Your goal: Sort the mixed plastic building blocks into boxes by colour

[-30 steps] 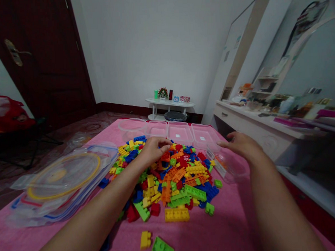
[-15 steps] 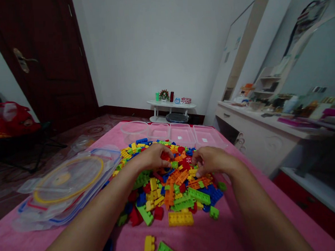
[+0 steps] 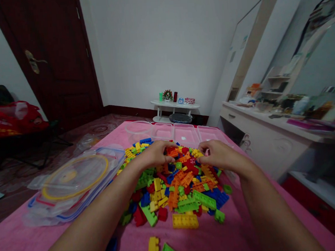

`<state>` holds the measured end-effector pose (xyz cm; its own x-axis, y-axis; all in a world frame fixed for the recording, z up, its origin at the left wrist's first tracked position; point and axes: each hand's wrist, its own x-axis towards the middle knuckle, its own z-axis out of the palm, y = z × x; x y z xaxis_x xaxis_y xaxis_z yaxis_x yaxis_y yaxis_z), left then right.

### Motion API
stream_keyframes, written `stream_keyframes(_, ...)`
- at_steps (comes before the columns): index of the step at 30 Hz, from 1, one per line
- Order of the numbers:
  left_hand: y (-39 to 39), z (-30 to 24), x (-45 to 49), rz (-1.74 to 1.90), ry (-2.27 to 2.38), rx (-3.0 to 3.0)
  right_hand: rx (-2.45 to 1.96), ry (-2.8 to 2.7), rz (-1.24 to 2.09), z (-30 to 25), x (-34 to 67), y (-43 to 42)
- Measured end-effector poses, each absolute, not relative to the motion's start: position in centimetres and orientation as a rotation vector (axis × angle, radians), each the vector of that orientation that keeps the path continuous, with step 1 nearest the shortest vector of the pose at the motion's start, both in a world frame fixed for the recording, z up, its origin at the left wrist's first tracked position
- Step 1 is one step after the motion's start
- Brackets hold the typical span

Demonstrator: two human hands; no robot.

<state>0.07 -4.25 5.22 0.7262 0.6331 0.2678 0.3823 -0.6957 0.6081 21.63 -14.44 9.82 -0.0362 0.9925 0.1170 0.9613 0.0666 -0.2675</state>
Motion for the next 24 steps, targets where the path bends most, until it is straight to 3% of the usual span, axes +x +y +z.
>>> stream_keyframes(5, -4.6, 5.8, 0.4, 0.724, 0.816, 1.994, -1.761, -1.971, 0.378, 8.6, 21.4, -13.4)
stream_keyframes(10, -4.2, 5.8, 0.2, 0.716, 0.909, 1.489, -1.890, -2.176, 0.547, 8.2, 21.5, -13.8)
stream_keyframes(17, -3.1, 5.5, 0.2, 0.724, 0.843, 1.075, -1.864, -2.082, 0.008, 6.9, 19.5, -12.7)
stream_keyframes(24, -3.1, 4.8, 0.5, 0.810, 0.810, 1.107, -1.992, -2.135, -0.019, 5.0, 17.3, -12.5)
